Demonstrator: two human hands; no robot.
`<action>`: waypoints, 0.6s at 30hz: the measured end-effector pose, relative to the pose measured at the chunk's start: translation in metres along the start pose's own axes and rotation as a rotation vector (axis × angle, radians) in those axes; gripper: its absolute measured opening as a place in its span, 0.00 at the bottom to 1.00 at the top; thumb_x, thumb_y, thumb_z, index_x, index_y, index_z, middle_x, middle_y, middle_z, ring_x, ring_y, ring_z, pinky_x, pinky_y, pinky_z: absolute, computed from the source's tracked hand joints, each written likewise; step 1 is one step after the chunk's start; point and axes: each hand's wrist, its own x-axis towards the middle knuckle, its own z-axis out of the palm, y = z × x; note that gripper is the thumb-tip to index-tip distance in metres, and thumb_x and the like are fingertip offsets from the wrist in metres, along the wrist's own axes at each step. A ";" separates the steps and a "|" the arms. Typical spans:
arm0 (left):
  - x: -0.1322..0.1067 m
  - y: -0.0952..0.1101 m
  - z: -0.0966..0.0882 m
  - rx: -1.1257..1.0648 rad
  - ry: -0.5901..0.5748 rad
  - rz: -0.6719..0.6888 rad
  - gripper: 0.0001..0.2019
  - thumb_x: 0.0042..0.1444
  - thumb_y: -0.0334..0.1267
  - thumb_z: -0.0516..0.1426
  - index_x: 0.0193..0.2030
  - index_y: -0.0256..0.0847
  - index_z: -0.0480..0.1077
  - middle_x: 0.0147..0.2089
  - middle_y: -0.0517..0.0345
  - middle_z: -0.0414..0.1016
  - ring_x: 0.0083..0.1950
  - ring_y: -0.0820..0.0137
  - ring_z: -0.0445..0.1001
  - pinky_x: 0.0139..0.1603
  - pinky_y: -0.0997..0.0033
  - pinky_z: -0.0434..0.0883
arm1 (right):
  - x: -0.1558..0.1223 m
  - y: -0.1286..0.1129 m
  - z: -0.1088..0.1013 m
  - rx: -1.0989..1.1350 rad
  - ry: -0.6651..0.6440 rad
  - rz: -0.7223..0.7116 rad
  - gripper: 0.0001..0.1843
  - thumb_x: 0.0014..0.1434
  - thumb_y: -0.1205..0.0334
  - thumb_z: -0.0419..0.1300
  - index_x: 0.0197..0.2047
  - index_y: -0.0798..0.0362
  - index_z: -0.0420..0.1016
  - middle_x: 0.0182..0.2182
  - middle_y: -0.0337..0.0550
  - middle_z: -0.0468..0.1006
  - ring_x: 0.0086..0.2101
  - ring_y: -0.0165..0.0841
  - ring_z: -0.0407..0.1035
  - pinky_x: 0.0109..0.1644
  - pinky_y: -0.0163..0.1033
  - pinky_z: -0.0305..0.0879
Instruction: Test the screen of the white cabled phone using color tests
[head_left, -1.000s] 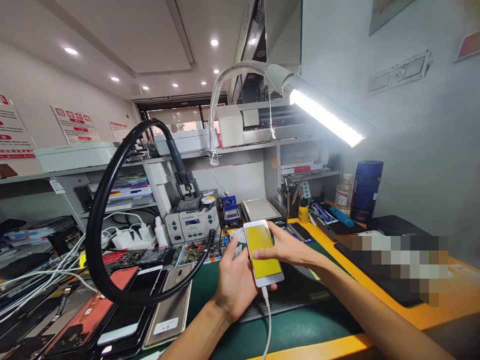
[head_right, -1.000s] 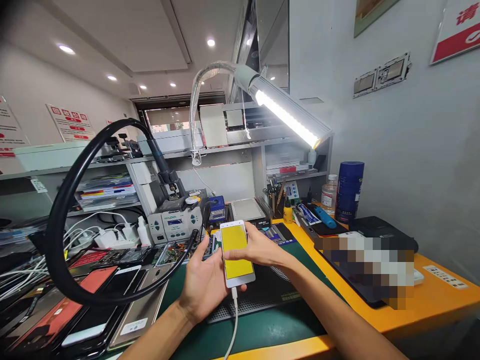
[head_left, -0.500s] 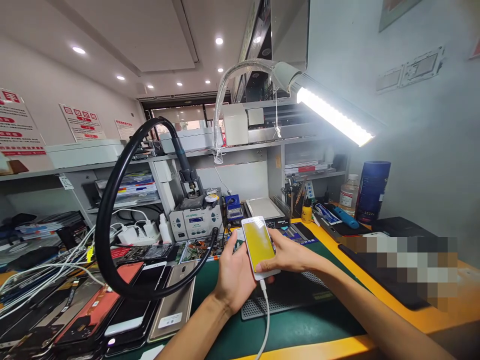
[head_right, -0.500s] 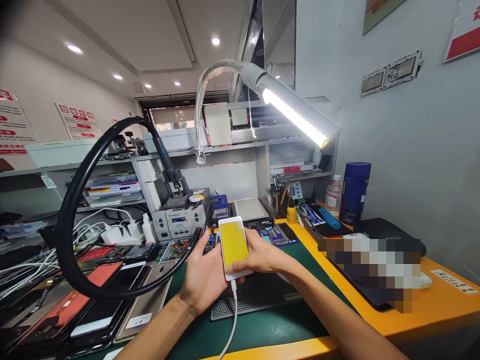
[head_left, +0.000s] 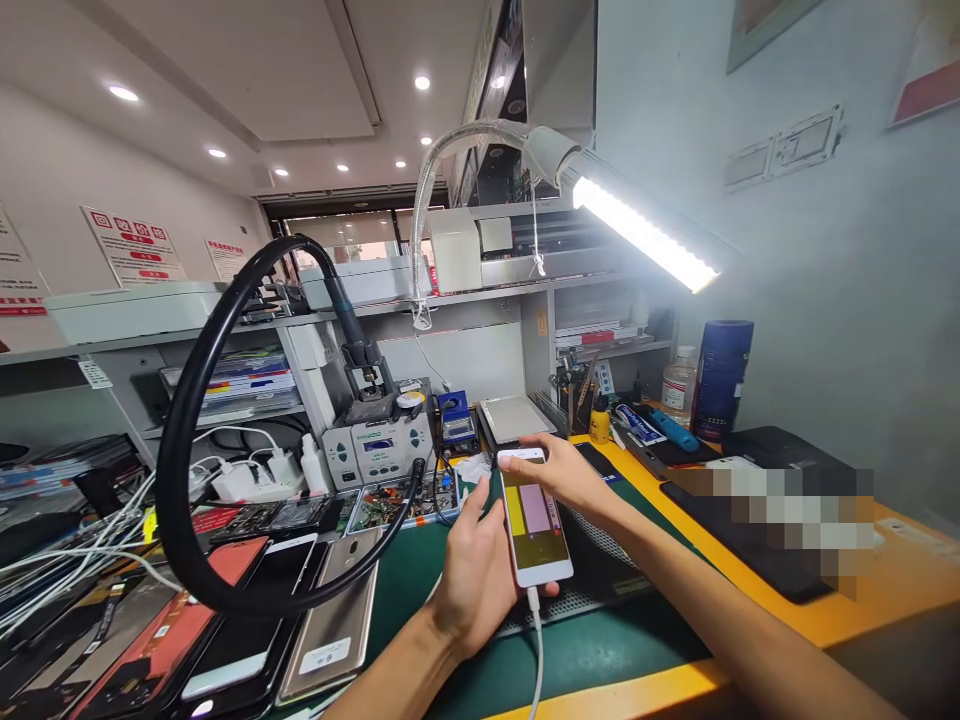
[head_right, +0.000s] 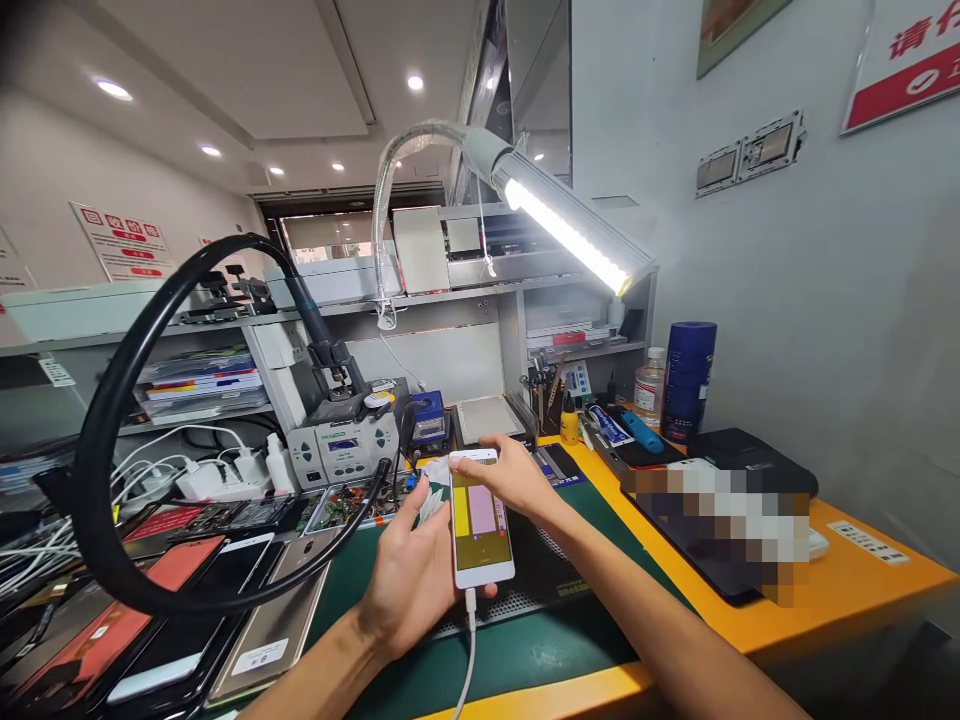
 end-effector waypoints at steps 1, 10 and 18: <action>0.000 -0.001 0.000 -0.001 -0.002 -0.001 0.30 0.67 0.61 0.44 0.55 0.37 0.71 0.47 0.45 0.71 0.44 0.61 0.71 0.35 0.65 0.72 | 0.000 -0.001 0.000 0.007 -0.011 0.005 0.34 0.51 0.39 0.69 0.50 0.59 0.78 0.48 0.55 0.81 0.46 0.45 0.75 0.47 0.42 0.68; 0.000 -0.001 -0.002 0.013 0.009 0.018 0.30 0.68 0.60 0.44 0.62 0.39 0.67 0.52 0.43 0.72 0.47 0.58 0.73 0.39 0.63 0.72 | -0.005 -0.002 0.009 0.104 -0.053 0.076 0.32 0.51 0.30 0.63 0.28 0.55 0.72 0.22 0.36 0.71 0.24 0.29 0.63 0.26 0.34 0.53; -0.002 0.005 0.002 0.015 0.054 0.054 0.32 0.67 0.62 0.46 0.63 0.39 0.67 0.53 0.43 0.73 0.46 0.58 0.73 0.39 0.63 0.72 | -0.002 0.001 0.005 0.106 -0.009 0.054 0.30 0.51 0.33 0.64 0.24 0.54 0.68 0.21 0.36 0.69 0.24 0.29 0.62 0.26 0.34 0.55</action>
